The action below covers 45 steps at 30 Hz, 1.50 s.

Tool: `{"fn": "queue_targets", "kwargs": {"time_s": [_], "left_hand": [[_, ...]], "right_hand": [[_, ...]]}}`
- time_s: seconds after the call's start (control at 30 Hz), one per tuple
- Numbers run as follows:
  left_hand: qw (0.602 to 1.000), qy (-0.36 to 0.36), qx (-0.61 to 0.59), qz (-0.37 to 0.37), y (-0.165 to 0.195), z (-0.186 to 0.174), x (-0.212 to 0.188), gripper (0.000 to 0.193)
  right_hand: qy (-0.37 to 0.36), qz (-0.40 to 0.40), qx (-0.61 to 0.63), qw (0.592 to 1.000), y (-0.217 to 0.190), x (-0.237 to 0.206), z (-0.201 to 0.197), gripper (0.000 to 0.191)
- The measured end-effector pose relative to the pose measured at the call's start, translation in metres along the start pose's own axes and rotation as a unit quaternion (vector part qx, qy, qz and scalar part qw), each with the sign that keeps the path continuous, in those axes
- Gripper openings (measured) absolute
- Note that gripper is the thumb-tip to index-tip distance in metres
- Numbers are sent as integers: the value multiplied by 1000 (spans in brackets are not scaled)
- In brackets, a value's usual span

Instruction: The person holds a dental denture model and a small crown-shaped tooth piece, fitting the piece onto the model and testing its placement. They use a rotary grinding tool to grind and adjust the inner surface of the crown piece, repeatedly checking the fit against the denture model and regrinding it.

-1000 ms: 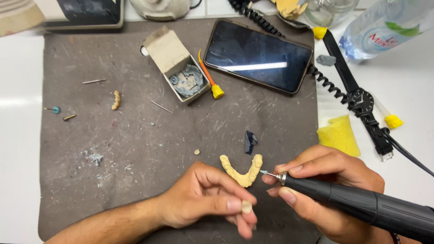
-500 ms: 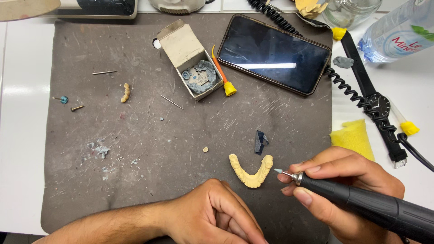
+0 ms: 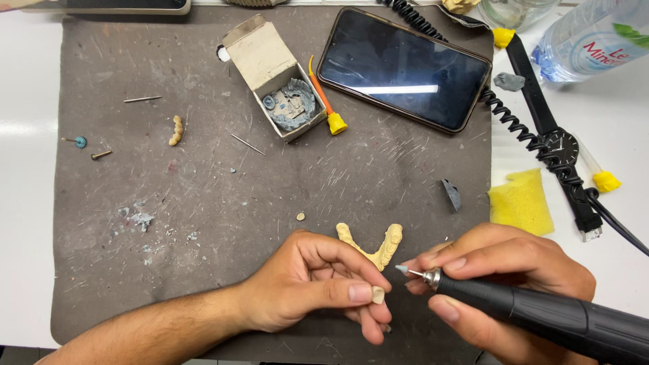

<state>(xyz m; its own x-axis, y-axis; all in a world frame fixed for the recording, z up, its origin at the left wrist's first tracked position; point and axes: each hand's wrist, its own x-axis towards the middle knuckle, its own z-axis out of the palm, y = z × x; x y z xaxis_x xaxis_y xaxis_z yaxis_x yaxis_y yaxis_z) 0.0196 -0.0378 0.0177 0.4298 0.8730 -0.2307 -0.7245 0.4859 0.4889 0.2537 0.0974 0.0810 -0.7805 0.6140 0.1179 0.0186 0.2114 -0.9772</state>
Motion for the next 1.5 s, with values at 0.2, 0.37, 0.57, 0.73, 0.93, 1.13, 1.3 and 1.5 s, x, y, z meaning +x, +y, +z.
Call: {"fn": "queue_targets", "kwargs": {"time_s": [0.2, 0.37, 0.57, 0.73, 0.93, 1.13, 1.3, 1.5], "left_hand": [[999, 13, 0, 43, -4, -3, 4, 21], [999, 16, 11, 45, -6, -5, 4, 22], [999, 19, 0, 39, -7, -5, 5, 22], [999, 17, 0, 43, -8, -5, 6, 21], [999, 15, 7, 49, -9, -5, 7, 20], [998, 15, 11, 55, -9, -5, 6, 19], [998, 19, 11, 53, -9, -6, 6, 19], [998, 24, 22, 57, -9, -6, 6, 19]], "right_hand": [[25, -26, 30, 999, -1, 1, 18, 28], [41, -63, -7, 997, 0, 5, 25, 27], [26, -97, -72, 992, -1, 11, 26, 30], [15, -102, -105, 989, -3, 12, 25, 32], [18, -102, -111, 988, -3, 12, 26, 33], [14, -99, -102, 990, -3, 12, 25, 33], [33, -98, -100, 990, -2, 12, 29, 33], [20, -92, -85, 992, -2, 11, 26, 32]]}}
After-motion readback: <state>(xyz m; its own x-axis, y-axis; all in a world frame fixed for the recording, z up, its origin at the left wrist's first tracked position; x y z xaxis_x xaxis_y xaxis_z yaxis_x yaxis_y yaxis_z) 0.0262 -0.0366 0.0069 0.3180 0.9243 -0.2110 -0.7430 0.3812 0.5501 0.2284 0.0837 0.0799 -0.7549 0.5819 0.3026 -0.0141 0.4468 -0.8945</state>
